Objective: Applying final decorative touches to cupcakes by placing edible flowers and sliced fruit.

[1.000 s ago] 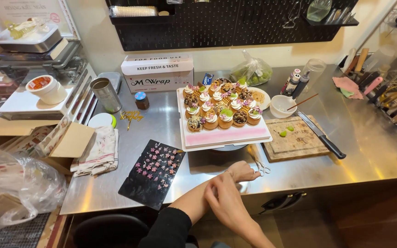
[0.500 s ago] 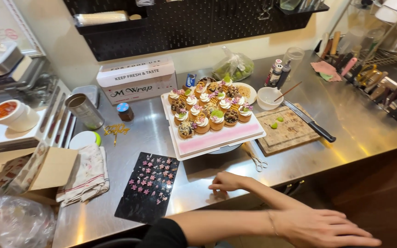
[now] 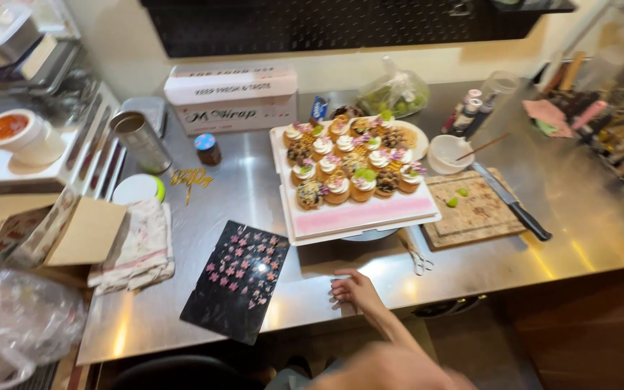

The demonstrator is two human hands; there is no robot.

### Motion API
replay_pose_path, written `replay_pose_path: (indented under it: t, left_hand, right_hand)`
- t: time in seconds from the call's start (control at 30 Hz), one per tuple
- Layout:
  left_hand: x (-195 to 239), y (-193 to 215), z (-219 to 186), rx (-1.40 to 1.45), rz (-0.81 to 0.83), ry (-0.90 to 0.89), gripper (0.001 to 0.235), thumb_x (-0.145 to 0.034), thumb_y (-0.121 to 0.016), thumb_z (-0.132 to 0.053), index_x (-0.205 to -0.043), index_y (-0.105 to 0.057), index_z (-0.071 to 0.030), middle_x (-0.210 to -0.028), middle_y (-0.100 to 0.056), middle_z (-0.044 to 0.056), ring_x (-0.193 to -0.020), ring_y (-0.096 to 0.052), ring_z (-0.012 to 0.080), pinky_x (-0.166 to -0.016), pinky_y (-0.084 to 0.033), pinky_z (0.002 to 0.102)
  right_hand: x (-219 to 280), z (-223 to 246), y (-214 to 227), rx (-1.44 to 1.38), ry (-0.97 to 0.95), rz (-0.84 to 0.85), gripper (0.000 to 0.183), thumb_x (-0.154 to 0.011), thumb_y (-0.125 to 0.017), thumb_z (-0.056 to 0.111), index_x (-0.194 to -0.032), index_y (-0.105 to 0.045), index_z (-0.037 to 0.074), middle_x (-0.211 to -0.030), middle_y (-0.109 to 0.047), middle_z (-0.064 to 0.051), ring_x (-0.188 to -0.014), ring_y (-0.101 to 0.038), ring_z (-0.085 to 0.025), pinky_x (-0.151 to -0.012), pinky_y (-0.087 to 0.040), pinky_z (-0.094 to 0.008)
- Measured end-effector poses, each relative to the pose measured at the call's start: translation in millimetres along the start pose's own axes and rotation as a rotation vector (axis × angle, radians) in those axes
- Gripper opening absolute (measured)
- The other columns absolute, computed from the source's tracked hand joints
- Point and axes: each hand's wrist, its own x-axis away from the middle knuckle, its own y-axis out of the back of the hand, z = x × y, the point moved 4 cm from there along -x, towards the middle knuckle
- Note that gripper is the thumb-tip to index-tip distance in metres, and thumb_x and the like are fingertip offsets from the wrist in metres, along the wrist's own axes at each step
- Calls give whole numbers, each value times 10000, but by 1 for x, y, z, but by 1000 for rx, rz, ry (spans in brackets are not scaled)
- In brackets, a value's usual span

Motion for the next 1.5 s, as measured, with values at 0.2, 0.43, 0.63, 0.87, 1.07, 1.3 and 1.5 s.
replay_pose_path:
  t: [0.2, 0.43, 0.63, 0.87, 1.07, 1.3, 1.5]
  left_hand:
    - [39, 160, -188, -836, -1378, -19, 214, -1146, -681, -256, -1250, -746, -81, -1102, -770, 91, -882, -784, 219, -883, -626, 351]
    - [189, 229, -55, 217, -1874, 276, 639, -1077, -595, -321, -1627, -580, 4, -1707, -589, 248, -1605, -564, 370, -1314, -451, 522]
    - [89, 178, -109, 308, -1779, 572, 550, -1214, -549, -209, -1682, -461, 68, -1719, -528, 367, -1494, -638, 481, -1329, -512, 533]
    - [128, 233, -48, 26, -1565, 362, 206, -1275, -496, -182, -1324, -470, 16, -1197, -733, 513, -1155, -784, 579, -1127, -630, 610]
    - [75, 200, -89, 5, -1708, 365, 320, -1276, -450, -247, -1521, -430, -40, -1542, -628, 467, -1318, -732, 529, -1220, -593, 543]
    - [90, 213, -66, -37, -1714, 249, 482, -1196, -541, -164, -1604, -462, 80, -1496, -672, 428, -1316, -747, 487, -1182, -600, 499]
    - [104, 191, -70, -49, -1702, 301, 549, -1171, -548, -211, -1641, -505, 69, -1593, -635, 337, -1393, -730, 445, -1226, -613, 498]
  right_hand:
    - [47, 9, -87, -163, -171, -73, 437, -1132, -609, 166, -1501, -669, -61, -1307, -813, -308, -1193, -836, -387, -1083, -709, -464]
    - [-1, -1, -155, -92, -82, -98, 435, -1180, -479, 143, -1597, -586, 80, -1479, -760, -268, -1350, -787, -313, -1144, -671, -417]
    - [12, 8, -120, 148, 14, -163, 400, -1157, -568, 276, -1517, -679, 139, -1379, -834, -128, -1199, -805, -220, -1016, -663, -358]
    - [67, 42, 103, 712, 522, -951, 344, -1214, -508, 159, -1458, -693, 3, -1310, -740, -221, -1118, -682, -362, -1039, -525, -488]
    - [53, 40, 183, 1117, 318, -741, 451, -1228, -544, 212, -1645, -594, 49, -1402, -632, -256, -1290, -594, -468, -979, -544, -559]
    - [25, 40, 219, 1134, 295, -706, 352, -1139, -743, 183, -1458, -672, 54, -1335, -682, -175, -1221, -653, -370, -916, -558, -516]
    - [47, 42, 229, 1063, 343, -637, 276, -1101, -786, 206, -1367, -811, 137, -1300, -662, -177, -1009, -742, -370, -1043, -566, -485]
